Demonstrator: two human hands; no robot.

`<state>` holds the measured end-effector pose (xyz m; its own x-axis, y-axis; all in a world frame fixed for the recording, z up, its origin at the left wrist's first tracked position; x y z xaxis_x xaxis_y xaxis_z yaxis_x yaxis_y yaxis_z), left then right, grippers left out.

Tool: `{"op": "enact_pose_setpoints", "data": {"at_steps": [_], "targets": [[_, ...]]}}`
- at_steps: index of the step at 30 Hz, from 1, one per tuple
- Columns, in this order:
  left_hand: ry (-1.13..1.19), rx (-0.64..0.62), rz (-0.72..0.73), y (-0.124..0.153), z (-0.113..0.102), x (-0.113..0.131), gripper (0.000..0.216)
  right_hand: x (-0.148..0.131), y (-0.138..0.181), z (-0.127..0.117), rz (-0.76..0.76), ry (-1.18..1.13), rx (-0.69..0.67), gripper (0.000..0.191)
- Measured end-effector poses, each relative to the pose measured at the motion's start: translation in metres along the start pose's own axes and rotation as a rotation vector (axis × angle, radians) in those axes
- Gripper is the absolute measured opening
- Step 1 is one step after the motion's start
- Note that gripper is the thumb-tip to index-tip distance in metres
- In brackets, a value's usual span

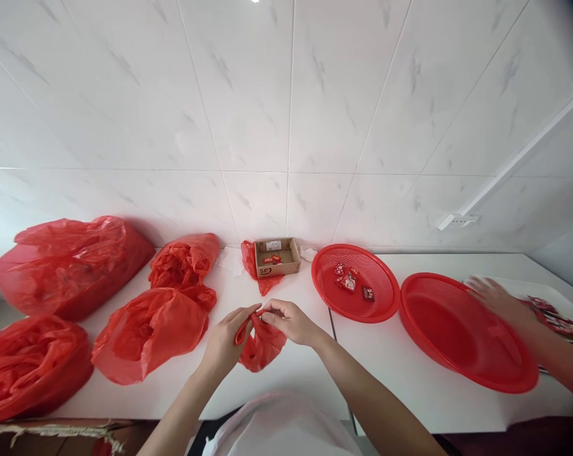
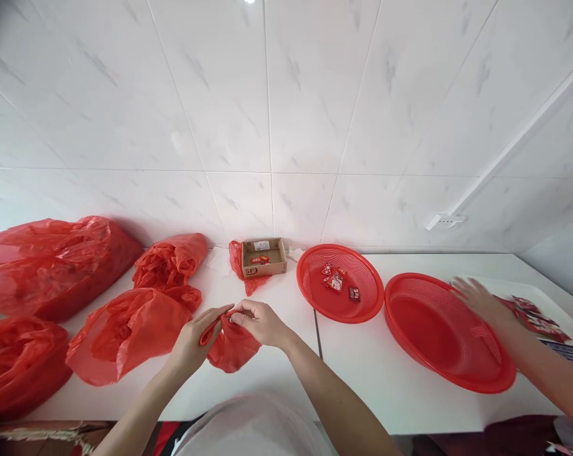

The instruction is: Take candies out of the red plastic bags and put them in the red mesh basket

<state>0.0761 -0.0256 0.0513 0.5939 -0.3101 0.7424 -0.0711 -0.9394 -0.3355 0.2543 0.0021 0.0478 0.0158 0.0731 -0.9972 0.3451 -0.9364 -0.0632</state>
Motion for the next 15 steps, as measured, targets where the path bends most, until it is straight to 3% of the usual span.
{"op": "enact_pose_setpoints", "data": {"at_steps": [5, 9, 15], "targets": [[-0.13, -0.002, -0.021, 0.004, -0.001, -0.005, 0.039, 0.002, -0.002, -0.01, -0.061, 0.168, 0.169, 0.023], [-0.161, 0.016, -0.038, 0.008, -0.009, -0.014, 0.038, 0.022, -0.012, -0.03, -0.089, 0.305, 0.283, 0.023], [-0.077, -0.029, -0.146, 0.034, -0.013, -0.031, 0.035, 0.078, -0.031, -0.074, 0.134, 0.499, 0.479, 0.019]]}}
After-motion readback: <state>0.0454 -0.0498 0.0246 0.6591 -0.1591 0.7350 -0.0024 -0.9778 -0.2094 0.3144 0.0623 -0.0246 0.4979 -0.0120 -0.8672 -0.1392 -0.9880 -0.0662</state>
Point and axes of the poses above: each hand's wrist, its own y-axis away from the middle knuckle, its own z-axis out of the palm, x = y × z, the point moved 2 cm from there along -y, towards the middle knuckle, and after that the axes turned 12 degrees about x, right-handed, at the moved point
